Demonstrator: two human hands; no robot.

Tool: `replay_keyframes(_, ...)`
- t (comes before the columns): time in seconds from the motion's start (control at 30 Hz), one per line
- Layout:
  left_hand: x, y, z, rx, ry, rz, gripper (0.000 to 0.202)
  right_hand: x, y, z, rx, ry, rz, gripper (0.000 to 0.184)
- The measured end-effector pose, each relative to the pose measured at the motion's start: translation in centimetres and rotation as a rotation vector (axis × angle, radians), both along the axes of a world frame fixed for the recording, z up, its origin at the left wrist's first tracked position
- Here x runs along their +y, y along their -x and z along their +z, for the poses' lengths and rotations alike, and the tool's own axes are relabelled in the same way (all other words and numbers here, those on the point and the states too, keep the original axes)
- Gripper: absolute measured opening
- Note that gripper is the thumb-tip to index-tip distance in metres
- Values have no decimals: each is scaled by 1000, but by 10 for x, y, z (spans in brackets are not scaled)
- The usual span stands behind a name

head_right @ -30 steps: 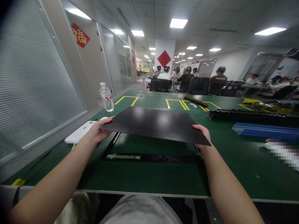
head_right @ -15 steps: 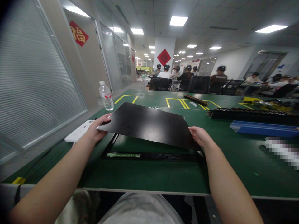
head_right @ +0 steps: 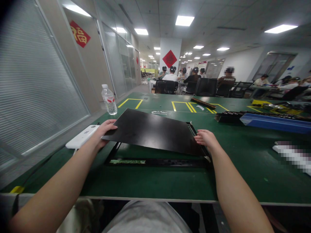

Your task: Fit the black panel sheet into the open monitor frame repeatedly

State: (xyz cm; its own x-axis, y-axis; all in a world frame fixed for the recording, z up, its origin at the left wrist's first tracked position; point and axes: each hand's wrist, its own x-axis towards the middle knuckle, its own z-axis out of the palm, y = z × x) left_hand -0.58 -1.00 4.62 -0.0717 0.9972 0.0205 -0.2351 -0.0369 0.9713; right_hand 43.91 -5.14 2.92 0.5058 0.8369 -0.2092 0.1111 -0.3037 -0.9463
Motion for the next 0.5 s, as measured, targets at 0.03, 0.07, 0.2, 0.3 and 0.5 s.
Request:
replay_keyframes(0.03, -1, -1, 0, -3, -7, -14, 44, 0, 0, 0, -7, -3, -11, 34)
replay_keyframes(0.07, -2, -2, 1, -6, -12, -30, 46, 0, 1, 0, -15, -6, -18, 34)
replay_keyframes(0.2, -5, -4, 2, -29, -27, -65, 49, 0, -1, 0, -28, -21, -14, 37)
replay_keyframes(0.3, -5, -4, 1, -20, -23, -64, 50, 0, -3, -1, -39, -46, -21, 37)
replay_keyframes(0.5, -5, -6, 0, 24, -13, -70, 50, 1, -7, -1, -142, -38, -32, 29)
